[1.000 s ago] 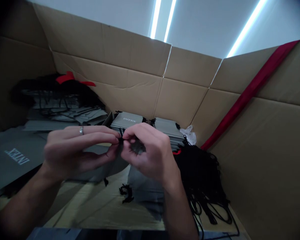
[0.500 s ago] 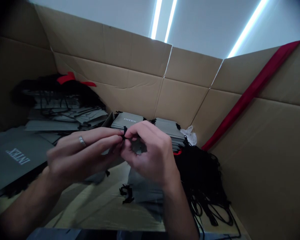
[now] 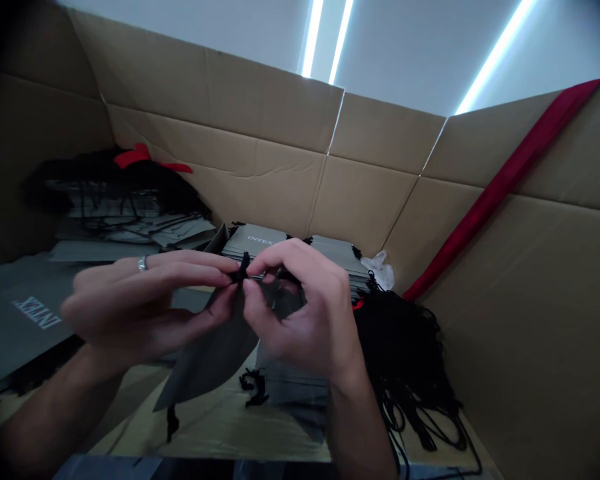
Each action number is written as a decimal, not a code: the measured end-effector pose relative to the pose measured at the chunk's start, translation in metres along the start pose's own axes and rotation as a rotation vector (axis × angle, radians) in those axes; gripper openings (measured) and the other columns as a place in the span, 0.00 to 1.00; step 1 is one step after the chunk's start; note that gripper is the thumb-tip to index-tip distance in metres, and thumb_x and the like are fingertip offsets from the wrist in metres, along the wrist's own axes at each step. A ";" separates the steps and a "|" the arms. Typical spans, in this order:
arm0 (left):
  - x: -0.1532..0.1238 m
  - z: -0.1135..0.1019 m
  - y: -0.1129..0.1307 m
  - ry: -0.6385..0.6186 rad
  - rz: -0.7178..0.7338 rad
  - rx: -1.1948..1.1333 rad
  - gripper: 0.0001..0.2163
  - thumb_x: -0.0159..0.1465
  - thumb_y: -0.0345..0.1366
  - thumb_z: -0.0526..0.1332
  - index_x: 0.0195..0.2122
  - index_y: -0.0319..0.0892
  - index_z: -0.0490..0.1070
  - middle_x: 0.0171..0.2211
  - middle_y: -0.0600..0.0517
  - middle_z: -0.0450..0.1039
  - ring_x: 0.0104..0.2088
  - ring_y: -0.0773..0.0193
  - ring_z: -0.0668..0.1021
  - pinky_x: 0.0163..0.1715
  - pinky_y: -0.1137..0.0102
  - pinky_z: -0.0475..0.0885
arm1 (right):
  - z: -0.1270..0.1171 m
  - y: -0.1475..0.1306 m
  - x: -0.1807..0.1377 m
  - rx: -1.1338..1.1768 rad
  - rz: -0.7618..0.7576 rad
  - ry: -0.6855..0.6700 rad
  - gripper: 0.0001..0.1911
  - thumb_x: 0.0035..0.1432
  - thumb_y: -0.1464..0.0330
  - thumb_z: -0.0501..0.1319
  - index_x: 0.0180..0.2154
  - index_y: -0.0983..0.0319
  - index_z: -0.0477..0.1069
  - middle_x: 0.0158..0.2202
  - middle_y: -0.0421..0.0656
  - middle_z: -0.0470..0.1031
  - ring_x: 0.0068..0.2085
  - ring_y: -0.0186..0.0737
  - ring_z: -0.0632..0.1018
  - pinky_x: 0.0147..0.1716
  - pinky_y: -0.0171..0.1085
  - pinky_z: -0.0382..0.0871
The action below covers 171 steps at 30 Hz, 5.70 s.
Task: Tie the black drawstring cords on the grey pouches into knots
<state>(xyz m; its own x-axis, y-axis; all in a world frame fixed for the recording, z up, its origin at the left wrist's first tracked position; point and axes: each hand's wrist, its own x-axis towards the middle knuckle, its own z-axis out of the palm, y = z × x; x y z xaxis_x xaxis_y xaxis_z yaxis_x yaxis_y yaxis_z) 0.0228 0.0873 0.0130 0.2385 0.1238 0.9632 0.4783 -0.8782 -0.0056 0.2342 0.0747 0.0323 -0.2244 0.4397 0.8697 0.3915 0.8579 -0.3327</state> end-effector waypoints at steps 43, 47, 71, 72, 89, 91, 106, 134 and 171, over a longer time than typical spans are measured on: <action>0.003 0.004 -0.012 -0.069 -0.080 -0.242 0.08 0.66 0.26 0.74 0.43 0.45 0.81 0.39 0.57 0.89 0.34 0.69 0.88 0.38 0.76 0.81 | 0.001 0.003 0.000 -0.093 -0.089 -0.037 0.07 0.62 0.78 0.69 0.41 0.63 0.80 0.39 0.40 0.84 0.37 0.34 0.82 0.42 0.33 0.79; 0.002 0.001 -0.007 -0.108 -0.004 -0.051 0.09 0.68 0.26 0.71 0.44 0.47 0.80 0.40 0.59 0.89 0.31 0.69 0.87 0.33 0.73 0.79 | 0.000 0.003 0.000 -0.129 -0.095 -0.063 0.06 0.63 0.78 0.67 0.39 0.63 0.79 0.37 0.40 0.83 0.37 0.34 0.82 0.41 0.32 0.78; 0.006 0.004 -0.012 -0.026 -0.243 -0.484 0.11 0.61 0.22 0.74 0.39 0.44 0.82 0.36 0.54 0.88 0.34 0.63 0.89 0.36 0.74 0.88 | 0.002 0.006 0.001 -0.041 -0.041 -0.027 0.09 0.60 0.78 0.68 0.40 0.59 0.79 0.37 0.37 0.84 0.32 0.32 0.79 0.32 0.32 0.75; 0.006 0.004 -0.012 -0.027 -0.236 -0.495 0.11 0.61 0.22 0.73 0.39 0.44 0.82 0.36 0.54 0.88 0.34 0.63 0.89 0.37 0.74 0.88 | 0.001 0.006 0.000 -0.047 -0.032 -0.020 0.10 0.60 0.78 0.69 0.40 0.59 0.79 0.36 0.36 0.83 0.31 0.31 0.78 0.30 0.31 0.73; 0.000 0.004 -0.002 0.003 -0.056 -0.083 0.11 0.64 0.27 0.74 0.44 0.49 0.80 0.38 0.59 0.89 0.31 0.65 0.88 0.33 0.71 0.83 | 0.002 0.004 0.002 -0.079 -0.062 -0.021 0.08 0.60 0.77 0.68 0.39 0.59 0.79 0.36 0.38 0.84 0.31 0.34 0.79 0.34 0.35 0.77; 0.002 0.004 -0.004 0.016 -0.092 -0.203 0.11 0.62 0.25 0.75 0.42 0.48 0.81 0.38 0.58 0.89 0.31 0.65 0.88 0.33 0.72 0.84 | 0.002 0.004 0.001 -0.068 -0.062 -0.012 0.09 0.59 0.78 0.68 0.39 0.58 0.79 0.36 0.37 0.84 0.31 0.33 0.79 0.33 0.34 0.76; 0.012 0.014 -0.005 -0.092 -0.483 -0.693 0.13 0.61 0.25 0.76 0.46 0.41 0.83 0.38 0.51 0.88 0.36 0.65 0.89 0.38 0.79 0.86 | 0.007 0.001 -0.001 -0.110 0.046 0.136 0.08 0.60 0.77 0.70 0.38 0.58 0.80 0.33 0.36 0.80 0.28 0.31 0.74 0.31 0.34 0.74; 0.017 -0.005 -0.009 -0.502 -0.314 -0.480 0.08 0.76 0.31 0.65 0.41 0.42 0.84 0.32 0.56 0.83 0.29 0.69 0.80 0.30 0.79 0.72 | -0.024 0.027 0.007 0.206 -0.083 -0.375 0.13 0.61 0.76 0.79 0.44 0.61 0.80 0.41 0.40 0.80 0.34 0.31 0.74 0.30 0.31 0.69; 0.003 0.002 -0.007 -0.175 -0.149 -0.239 0.15 0.72 0.37 0.76 0.58 0.50 0.82 0.46 0.54 0.88 0.38 0.65 0.87 0.41 0.72 0.81 | -0.021 0.006 0.005 0.149 0.276 -0.071 0.03 0.66 0.71 0.73 0.39 0.57 0.85 0.29 0.35 0.77 0.26 0.29 0.70 0.25 0.30 0.65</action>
<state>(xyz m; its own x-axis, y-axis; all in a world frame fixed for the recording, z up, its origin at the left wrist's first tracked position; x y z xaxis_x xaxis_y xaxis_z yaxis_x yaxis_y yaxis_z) 0.0221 0.0949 0.0154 0.3323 0.3187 0.8877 0.3125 -0.9252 0.2152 0.2538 0.0762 0.0420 -0.1918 0.6738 0.7136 0.3120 0.7313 -0.6066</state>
